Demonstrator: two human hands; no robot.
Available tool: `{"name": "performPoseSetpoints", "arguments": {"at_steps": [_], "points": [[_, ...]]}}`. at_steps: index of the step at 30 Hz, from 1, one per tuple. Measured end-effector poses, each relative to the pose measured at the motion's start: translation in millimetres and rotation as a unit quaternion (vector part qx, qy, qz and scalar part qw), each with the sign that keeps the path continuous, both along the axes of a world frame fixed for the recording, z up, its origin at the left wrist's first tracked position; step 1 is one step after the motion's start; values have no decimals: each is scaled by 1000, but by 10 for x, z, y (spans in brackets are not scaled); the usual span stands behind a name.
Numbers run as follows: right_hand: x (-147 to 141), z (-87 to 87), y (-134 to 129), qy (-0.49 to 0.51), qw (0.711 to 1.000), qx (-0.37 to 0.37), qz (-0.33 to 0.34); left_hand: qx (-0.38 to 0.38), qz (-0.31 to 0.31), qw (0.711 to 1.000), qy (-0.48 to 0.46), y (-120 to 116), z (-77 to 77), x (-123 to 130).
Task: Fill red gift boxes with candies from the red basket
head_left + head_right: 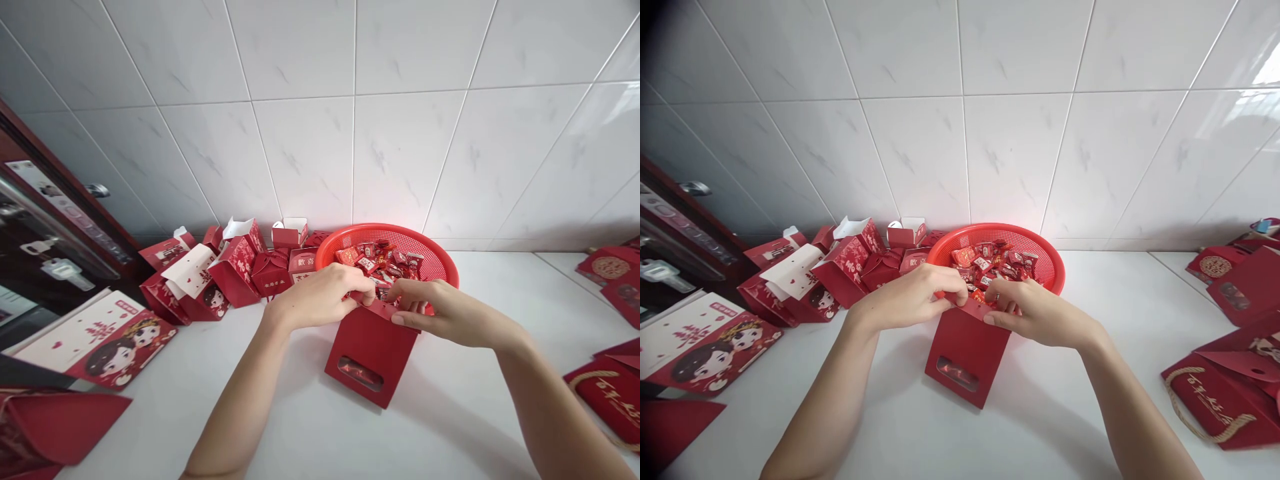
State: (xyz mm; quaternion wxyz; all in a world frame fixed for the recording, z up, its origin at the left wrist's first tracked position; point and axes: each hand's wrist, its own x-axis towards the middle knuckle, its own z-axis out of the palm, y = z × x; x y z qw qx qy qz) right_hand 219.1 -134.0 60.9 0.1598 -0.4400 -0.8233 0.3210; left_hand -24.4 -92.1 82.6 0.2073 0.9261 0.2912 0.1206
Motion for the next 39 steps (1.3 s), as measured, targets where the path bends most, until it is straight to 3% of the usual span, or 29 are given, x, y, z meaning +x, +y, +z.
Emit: {"name": "performPoseSetpoints", "arguments": {"at_steps": [8, 13, 21, 39], "points": [[-124, -10, -7, -62, 997, 43, -19, -48, -9, 998, 39, -6, 36, -87], [-152, -4, -18, -82, 995, 53, -15, -76, 32, 996, 28, 26, 18, -81], [-164, 2, -16, -86, 994, 68, -5, -113, 25, 988, 99, 67, -2, -87], [-55, -32, -3, -51, 995, 80, 7, -78, -6, 994, 76, 13, -4, -16]]}}
